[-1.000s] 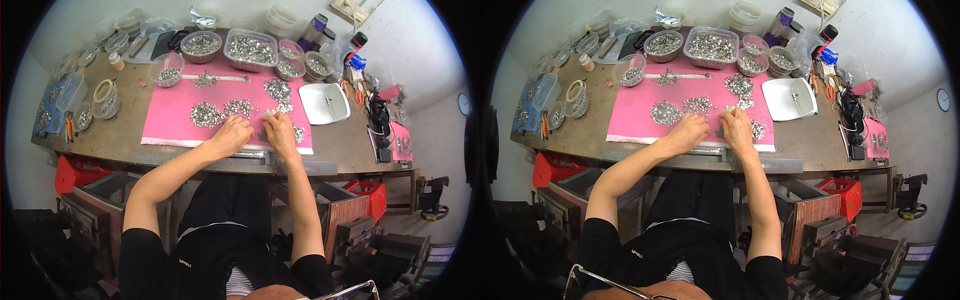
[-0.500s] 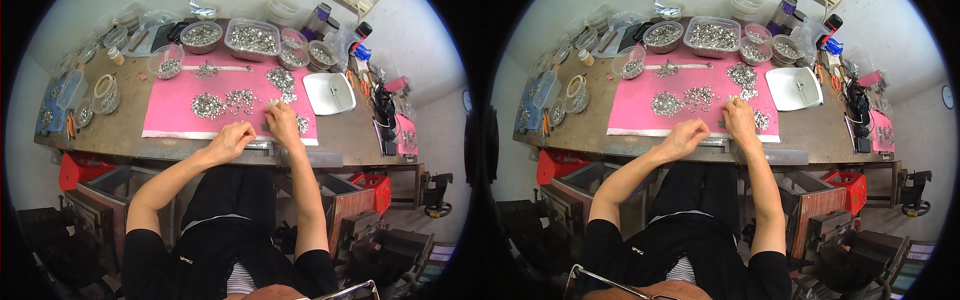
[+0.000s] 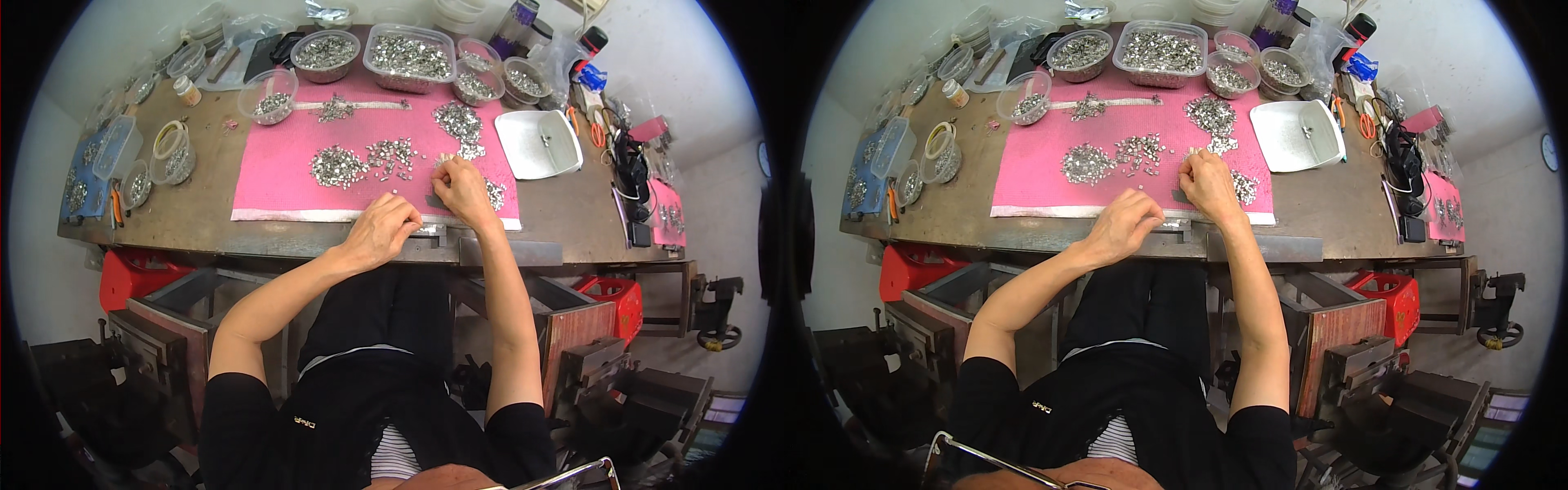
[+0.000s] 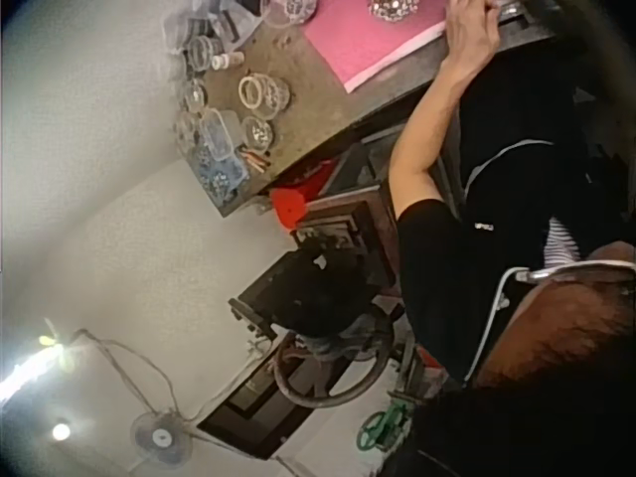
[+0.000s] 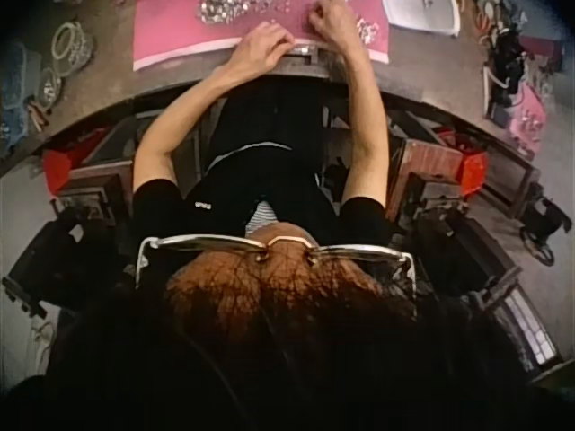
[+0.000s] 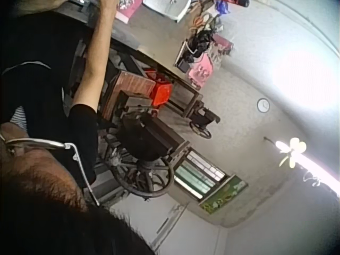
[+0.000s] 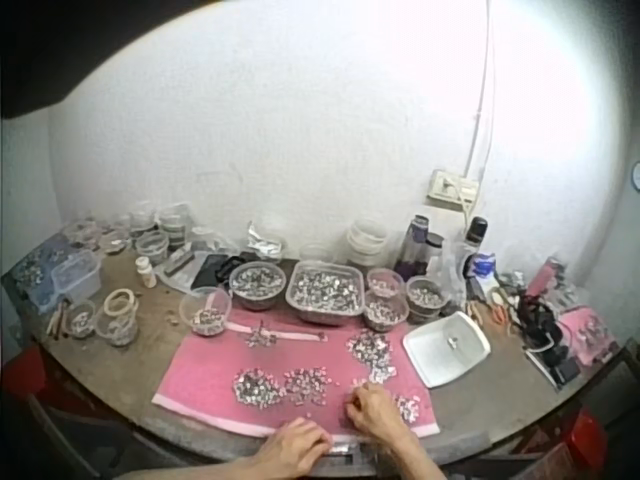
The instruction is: The person places small metal pieces into a metal mold strip, inserts the mold into a manual press machine, and rotates the wheel to press them. The person then returns the mold to the workbench to place more metal pieces into it.
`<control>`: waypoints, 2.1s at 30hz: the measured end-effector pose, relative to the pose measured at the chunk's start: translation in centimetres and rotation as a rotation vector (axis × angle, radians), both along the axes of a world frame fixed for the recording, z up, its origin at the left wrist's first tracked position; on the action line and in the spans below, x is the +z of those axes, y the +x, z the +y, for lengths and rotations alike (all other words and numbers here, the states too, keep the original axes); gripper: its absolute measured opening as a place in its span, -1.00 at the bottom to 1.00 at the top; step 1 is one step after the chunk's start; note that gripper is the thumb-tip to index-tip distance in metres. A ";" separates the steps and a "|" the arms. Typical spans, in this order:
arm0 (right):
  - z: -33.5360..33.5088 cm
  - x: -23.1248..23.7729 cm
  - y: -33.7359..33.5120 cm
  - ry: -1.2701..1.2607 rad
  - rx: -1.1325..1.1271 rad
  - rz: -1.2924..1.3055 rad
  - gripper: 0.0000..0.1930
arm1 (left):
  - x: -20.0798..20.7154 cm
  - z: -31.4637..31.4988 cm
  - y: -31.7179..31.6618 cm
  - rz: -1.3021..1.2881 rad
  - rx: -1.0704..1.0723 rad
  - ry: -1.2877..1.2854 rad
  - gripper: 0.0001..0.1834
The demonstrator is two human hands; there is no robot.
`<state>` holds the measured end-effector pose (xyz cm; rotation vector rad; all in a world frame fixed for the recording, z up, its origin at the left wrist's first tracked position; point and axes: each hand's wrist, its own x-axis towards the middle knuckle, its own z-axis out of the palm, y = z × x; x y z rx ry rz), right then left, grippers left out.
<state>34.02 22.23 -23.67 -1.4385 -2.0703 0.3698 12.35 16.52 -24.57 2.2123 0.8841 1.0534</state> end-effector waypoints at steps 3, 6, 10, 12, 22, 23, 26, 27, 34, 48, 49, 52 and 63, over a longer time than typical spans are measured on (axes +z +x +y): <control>-0.5 0.8 0.1 -0.027 0.003 0.003 -0.92 | 0.0 -0.1 0.0 0.008 -0.001 0.023 -0.88; -1.2 1.0 -0.1 -0.056 0.023 0.007 -0.91 | -0.1 -0.5 0.0 0.006 0.003 0.152 -0.86; -1.7 0.6 -0.3 -0.032 0.016 0.017 -0.88 | -0.3 -1.1 0.1 0.031 0.043 0.277 -0.85; -1.7 0.0 0.0 0.023 0.009 -0.010 -0.88 | -0.3 -1.3 0.3 0.048 0.065 0.284 -0.86; -8.3 0.8 -1.1 -0.003 0.089 0.390 -0.93 | -0.1 -2.6 1.1 0.096 0.263 0.185 -0.79; -8.7 0.3 -1.2 -0.019 0.095 0.405 -0.91 | -0.1 -2.8 1.0 0.076 0.263 0.201 -0.73; -9.1 0.1 -1.4 0.025 0.093 0.365 -0.90 | -0.2 -3.2 0.7 0.062 0.249 0.218 -0.63; -9.1 0.1 -1.4 0.025 0.094 0.365 -0.90 | -0.3 -3.2 0.7 0.066 0.241 0.225 -0.58; -8.8 0.4 -1.3 0.008 0.126 0.307 -0.86 | -0.4 -3.3 0.8 0.098 0.231 0.197 -0.62; -9.0 0.8 -1.4 0.048 0.163 0.256 -0.84 | -0.7 -3.3 0.8 0.102 0.239 0.210 -0.70; -9.0 0.8 -1.4 0.055 0.159 0.255 -0.84 | -0.7 -3.3 0.8 0.102 0.240 0.210 -0.70; -9.0 0.6 -1.6 0.100 0.149 0.219 -0.83 | -0.6 -3.3 0.8 0.103 0.235 0.223 -0.71; -9.8 0.4 -1.8 0.367 0.137 -0.007 -0.78 | 0.5 -1.0 0.6 0.097 0.227 0.222 -0.79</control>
